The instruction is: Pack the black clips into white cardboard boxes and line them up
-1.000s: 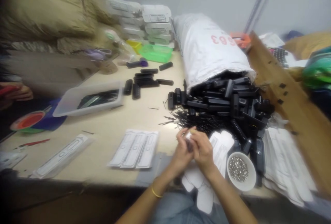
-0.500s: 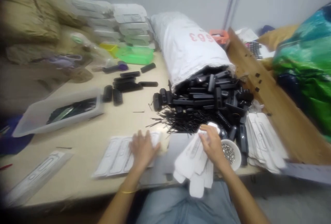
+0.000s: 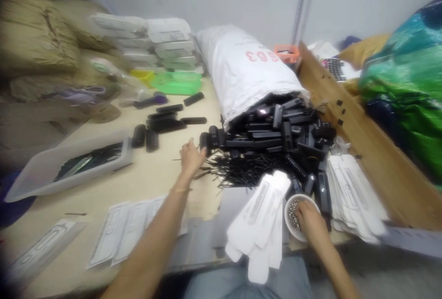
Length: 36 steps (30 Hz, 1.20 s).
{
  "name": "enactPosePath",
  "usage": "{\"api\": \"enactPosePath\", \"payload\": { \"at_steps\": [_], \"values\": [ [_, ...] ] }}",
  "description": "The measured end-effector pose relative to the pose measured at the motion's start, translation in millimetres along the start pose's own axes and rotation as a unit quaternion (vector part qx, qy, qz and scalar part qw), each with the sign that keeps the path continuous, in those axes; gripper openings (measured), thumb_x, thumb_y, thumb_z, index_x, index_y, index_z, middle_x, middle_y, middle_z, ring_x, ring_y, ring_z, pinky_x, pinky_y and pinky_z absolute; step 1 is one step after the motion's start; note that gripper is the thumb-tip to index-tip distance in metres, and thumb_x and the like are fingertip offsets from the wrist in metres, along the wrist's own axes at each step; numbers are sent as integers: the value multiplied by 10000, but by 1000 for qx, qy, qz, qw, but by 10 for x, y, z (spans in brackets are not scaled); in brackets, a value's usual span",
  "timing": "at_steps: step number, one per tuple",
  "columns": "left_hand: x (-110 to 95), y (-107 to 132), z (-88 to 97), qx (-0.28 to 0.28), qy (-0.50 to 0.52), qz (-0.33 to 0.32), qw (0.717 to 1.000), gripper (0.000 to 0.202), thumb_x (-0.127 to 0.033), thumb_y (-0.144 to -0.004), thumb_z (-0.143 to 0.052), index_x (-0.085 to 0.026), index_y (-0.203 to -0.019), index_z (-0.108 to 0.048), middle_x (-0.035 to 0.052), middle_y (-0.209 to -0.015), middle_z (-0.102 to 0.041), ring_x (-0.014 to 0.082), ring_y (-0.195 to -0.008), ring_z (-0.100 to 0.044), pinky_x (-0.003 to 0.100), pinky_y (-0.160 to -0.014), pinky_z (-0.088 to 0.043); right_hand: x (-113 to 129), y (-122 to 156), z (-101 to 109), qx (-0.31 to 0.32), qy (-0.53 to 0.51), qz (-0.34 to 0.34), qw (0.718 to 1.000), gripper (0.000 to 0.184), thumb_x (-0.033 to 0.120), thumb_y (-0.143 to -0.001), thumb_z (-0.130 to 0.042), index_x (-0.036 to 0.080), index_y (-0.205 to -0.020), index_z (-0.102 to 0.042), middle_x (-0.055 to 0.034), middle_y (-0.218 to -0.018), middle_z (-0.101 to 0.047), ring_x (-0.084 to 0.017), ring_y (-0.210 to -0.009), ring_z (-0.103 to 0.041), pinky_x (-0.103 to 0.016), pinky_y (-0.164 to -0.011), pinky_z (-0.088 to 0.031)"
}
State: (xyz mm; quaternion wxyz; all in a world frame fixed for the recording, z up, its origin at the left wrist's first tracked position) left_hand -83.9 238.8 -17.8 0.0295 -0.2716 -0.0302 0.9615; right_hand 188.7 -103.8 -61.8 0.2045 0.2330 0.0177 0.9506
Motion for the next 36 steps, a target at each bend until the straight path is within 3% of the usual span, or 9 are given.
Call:
{"api": "enactPosePath", "payload": {
  "at_steps": [3,7,11,15,18,20,25,27,36],
  "values": [
    [-71,-324,-135,39,13,62,997,701,-290,-743,-586,80,-1280,-331,331,-1191,-468,384,-1125,-463,488,-892,-379,-58,17,59,-31,-68,-7,997,161,250,-817,-408,192,-720,-522,-63,-780,-594,-213,-754,-569,-342,-696,-450],
    [74,-278,-117,84,39,68,993,459,-329,-716,-599,23,-1007,-554,176,-833,-635,294,-843,-598,372,-732,-450,-100,31,198,-74,-193,-32,978,165,323,-828,-471,191,-799,-566,-67,-830,-633,-211,-751,-589,-350,-714,-465],
    [222,103,118,99,58,29,993,395,-396,-736,-576,-68,-955,-599,102,-805,-641,257,-802,-608,347,-735,-461,230,-84,330,-82,-352,-40,931,213,386,-826,-539,182,-857,-592,-75,-886,-641,-210,-824,-595,-340,-751,-474],
    [-12,668,464,31,119,-116,986,496,-404,-710,-623,-142,-1122,-534,112,-1092,-585,262,-1024,-544,387,-894,-426,864,-281,325,-56,-509,-8,859,200,367,-820,-582,175,-872,-600,-64,-896,-642,-165,-764,-585,-313,-725,-477],
    [-196,1073,533,60,269,-88,957,453,-377,-665,-697,-183,-1053,-565,69,-1028,-618,229,-965,-574,390,-902,-438,1232,-394,212,-22,-596,18,802,173,337,-807,-606,170,-845,-582,-50,-878,-647,-132,-707,-578,-298,-710,-486],
    [-286,1273,439,104,436,-8,894,439,-348,-633,-739,-184,-1011,-587,53,-1000,-633,207,-956,-587,378,-915,-444,1357,-427,130,-17,-623,23,782,164,320,-798,-619,169,-839,-571,-36,-851,-638,-113,-666,-565,-279,-680,-485],
    [-476,1575,-56,198,743,250,588,253,-374,-785,-624,-190,-957,-603,41,-965,-649,200,-984,-616,422,-925,-477,1421,-399,-14,-36,-600,11,799,146,307,-811,-612,176,-868,-579,-7,-785,-596,-102,-646,-564,-246,-628,-476],
    [-524,1635,-186,209,772,314,511,199,-350,-862,-533,-176,-928,-602,47,-946,-657,183,-957,-631,403,-904,-503,1401,-371,-45,-44,-595,6,802,144,310,-826,-592,177,-877,-574,-16,-806,-604,-114,-676,-586,-253,-637,-486],
    [-546,1708,-272,178,787,376,456,184,-172,-927,-396,-96,-970,-558,103,-962,-649,163,-930,-641,318,-841,-543,1429,-313,-13,-98,-530,42,841,99,241,-835,-566,197,-876,-645,-25,-854,-617,-136,-784,-589,-276,-727,-488]
  ]
}}
Point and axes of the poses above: each hand's wrist, its own y-axis away from the middle knuckle, its own z-axis out of the back of the hand, x = y × z, the point moved 5 cm from there along -y, towards the middle knuckle
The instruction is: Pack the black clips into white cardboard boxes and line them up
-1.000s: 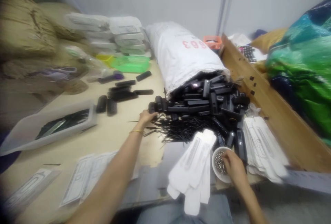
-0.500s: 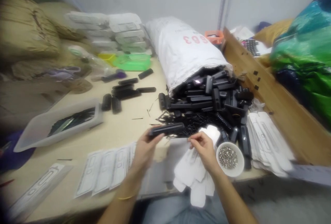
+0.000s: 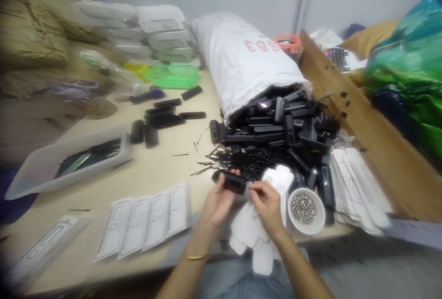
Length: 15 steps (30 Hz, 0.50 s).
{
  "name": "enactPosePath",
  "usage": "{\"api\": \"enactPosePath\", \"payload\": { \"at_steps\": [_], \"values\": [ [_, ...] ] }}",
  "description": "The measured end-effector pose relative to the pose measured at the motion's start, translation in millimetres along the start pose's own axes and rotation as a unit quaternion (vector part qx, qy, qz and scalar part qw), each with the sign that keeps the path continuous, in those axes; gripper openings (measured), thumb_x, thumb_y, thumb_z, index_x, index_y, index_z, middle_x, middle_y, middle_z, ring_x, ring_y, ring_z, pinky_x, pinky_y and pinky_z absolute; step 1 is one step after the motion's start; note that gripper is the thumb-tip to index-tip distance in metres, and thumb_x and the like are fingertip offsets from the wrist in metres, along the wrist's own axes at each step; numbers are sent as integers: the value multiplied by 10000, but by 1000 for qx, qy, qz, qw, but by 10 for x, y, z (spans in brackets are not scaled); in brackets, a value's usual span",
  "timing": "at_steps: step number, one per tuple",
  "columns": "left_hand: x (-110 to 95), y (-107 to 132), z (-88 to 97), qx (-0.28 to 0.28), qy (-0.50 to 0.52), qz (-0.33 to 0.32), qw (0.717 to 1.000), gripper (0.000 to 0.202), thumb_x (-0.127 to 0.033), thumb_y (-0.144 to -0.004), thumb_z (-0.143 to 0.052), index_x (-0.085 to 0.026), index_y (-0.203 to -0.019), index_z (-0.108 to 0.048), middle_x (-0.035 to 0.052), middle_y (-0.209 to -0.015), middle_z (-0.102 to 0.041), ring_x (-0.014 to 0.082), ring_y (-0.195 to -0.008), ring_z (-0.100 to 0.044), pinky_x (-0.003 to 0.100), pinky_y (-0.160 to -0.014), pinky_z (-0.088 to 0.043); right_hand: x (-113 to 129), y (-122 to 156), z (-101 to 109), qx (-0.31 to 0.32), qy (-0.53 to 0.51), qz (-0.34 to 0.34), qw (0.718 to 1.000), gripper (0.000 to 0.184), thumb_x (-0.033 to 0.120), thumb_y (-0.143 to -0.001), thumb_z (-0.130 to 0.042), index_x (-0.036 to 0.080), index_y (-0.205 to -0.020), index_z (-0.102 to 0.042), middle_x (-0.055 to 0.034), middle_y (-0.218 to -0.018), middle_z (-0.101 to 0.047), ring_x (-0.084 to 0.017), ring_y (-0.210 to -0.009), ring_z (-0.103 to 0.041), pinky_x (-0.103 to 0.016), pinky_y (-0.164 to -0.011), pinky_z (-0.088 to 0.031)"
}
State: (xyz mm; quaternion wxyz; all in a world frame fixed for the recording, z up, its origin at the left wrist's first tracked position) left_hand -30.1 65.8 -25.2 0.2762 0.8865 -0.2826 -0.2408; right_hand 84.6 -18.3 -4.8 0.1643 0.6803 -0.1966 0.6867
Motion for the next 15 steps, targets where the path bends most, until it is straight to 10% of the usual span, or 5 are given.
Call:
{"api": "enactPosePath", "payload": {
  "at_steps": [15],
  "values": [
    [-1,79,-25,18,-3,-34,999,198,-150,-923,-396,-98,-1036,-551,116,-1013,-635,172,-979,-626,312,-863,-534,260,-2,-92,-40,167,189,967,118,115,-862,-512,182,-817,-597,-31,-783,-618,-137,-756,-590,-267,-678,-496]
  ]
}}
Point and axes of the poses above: each hand's wrist, its own y-axis away from the middle knuckle, its own z-axis out of the back of the hand, x = y × z, the point moved 5 cm from there along -y, towards the middle knuckle
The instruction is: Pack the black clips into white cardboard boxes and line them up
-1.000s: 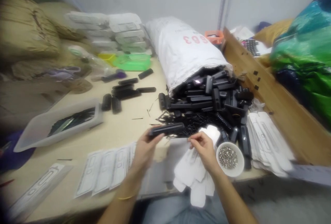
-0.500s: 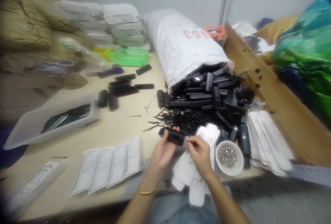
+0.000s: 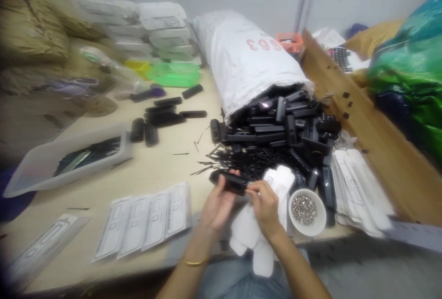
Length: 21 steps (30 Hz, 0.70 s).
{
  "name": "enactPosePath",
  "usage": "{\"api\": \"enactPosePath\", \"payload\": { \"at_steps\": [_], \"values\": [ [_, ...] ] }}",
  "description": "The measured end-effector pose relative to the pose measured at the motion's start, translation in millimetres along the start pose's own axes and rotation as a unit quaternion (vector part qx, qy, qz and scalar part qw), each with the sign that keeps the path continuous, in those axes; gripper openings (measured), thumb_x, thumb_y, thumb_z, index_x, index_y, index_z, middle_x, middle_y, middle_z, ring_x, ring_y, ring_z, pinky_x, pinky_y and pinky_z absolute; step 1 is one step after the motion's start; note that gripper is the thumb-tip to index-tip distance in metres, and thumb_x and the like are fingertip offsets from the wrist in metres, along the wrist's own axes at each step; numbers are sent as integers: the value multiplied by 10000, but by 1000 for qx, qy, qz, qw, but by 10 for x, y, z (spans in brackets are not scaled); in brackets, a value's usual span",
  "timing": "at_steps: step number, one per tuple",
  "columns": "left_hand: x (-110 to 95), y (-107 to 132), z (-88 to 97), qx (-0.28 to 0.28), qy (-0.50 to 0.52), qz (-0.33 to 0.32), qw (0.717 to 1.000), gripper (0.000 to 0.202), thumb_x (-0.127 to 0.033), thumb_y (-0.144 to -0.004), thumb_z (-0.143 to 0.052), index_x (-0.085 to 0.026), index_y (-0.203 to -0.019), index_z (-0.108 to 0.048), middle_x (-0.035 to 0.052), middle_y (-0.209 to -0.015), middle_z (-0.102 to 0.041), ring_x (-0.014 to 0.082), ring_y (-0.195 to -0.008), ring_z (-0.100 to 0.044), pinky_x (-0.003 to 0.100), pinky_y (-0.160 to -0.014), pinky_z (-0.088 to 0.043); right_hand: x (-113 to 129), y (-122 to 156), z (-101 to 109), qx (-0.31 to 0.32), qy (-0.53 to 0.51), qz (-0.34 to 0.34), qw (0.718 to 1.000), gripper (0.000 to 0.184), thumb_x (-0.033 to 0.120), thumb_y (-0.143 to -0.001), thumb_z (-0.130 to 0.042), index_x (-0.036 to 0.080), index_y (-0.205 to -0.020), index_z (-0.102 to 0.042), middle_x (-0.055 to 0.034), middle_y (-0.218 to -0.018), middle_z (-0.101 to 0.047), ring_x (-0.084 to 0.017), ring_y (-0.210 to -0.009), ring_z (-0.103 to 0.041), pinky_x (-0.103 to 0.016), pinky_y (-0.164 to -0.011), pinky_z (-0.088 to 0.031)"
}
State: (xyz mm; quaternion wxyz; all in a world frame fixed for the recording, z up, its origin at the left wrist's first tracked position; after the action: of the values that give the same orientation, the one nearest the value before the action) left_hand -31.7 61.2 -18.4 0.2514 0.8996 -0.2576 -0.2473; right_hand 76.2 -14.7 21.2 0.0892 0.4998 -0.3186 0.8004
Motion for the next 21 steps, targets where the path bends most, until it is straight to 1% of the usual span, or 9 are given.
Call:
{"api": "enactPosePath", "payload": {
  "at_steps": [2,5,7,9,12,14,16,18,21],
  "values": [
    [3,21,-11,8,-1,10,1000,206,-162,-925,-396,-104,-1046,-552,115,-1023,-634,174,-976,-628,317,-854,-539,30,14,-20,-25,-6,17,1000,112,107,-857,-523,185,-822,-596,-29,-775,-618,-139,-750,-594,-271,-669,-504],
    [11,49,-5,-2,22,40,999,235,-186,-940,-364,-97,-1058,-547,109,-985,-642,159,-935,-640,305,-844,-545,125,80,-62,-70,-13,95,993,168,61,-842,-520,190,-904,-607,-42,-798,-619,-149,-770,-599,-285,-663,-519],
    [14,63,17,-13,39,55,998,253,-189,-947,-343,-96,-1083,-535,105,-963,-646,155,-920,-645,301,-837,-548,151,129,-90,-71,-16,119,990,217,39,-834,-514,193,-948,-615,-50,-817,-618,-151,-781,-597,-285,-658,-523],
    [20,72,43,-20,49,65,997,266,-190,-949,-332,-92,-1106,-524,109,-958,-648,157,-918,-647,298,-829,-551,125,154,-102,-39,-24,92,995,230,46,-840,-508,197,-968,-625,-54,-847,-622,-153,-816,-598,-291,-693,-526],
    [12,87,60,-18,49,58,997,266,-184,-948,-333,-92,-1108,-524,112,-960,-649,160,-922,-647,302,-835,-549,33,155,-65,20,-55,-15,998,232,101,-864,-503,209,-1045,-601,-54,-932,-628,-150,-878,-602,-295,-753,-528],
    [-7,109,47,-13,40,42,998,257,-174,-945,-338,-100,-1097,-532,109,-971,-647,163,-940,-641,311,-855,-541,15,138,-11,39,-63,-60,995,192,134,-868,-517,210,-1031,-585,-43,-926,-628,-142,-856,-604,-281,-742,-525],
    [-25,140,21,-5,25,25,999,249,-164,-941,-340,-103,-1075,-540,111,-990,-641,169,-962,-633,323,-869,-533,62,104,39,49,-45,-43,997,102,142,-866,-522,197,-925,-585,-32,-856,-621,-138,-807,-597,-273,-717,-512],
    [-36,167,-4,0,8,5,1000,239,-151,-937,-342,-105,-1050,-547,112,-1005,-636,174,-970,-629,334,-872,-529,126,75,55,60,-13,1,998,92,129,-868,-507,185,-838,-574,-35,-808,-604,-143,-786,-582,-274,-703,-496],
    [-37,188,-33,2,-4,-23,1000,230,-138,-931,-349,-121,-1037,-552,103,-1017,-631,173,-975,-624,349,-882,-520,179,65,22,60,25,54,996,144,94,-877,-454,177,-851,-570,-55,-811,-595,-154,-794,-570,-284,-695,-489]
  ]
}}
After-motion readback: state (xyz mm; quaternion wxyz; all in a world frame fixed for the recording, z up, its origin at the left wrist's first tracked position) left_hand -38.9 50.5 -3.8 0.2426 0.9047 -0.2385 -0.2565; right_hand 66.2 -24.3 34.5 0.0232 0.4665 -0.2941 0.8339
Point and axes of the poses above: each hand's wrist, its own y-axis away from the middle knuckle, its own z-axis out of the back of the hand, x = y × z, the point moved 5 cm from there along -y, towards the middle knuckle
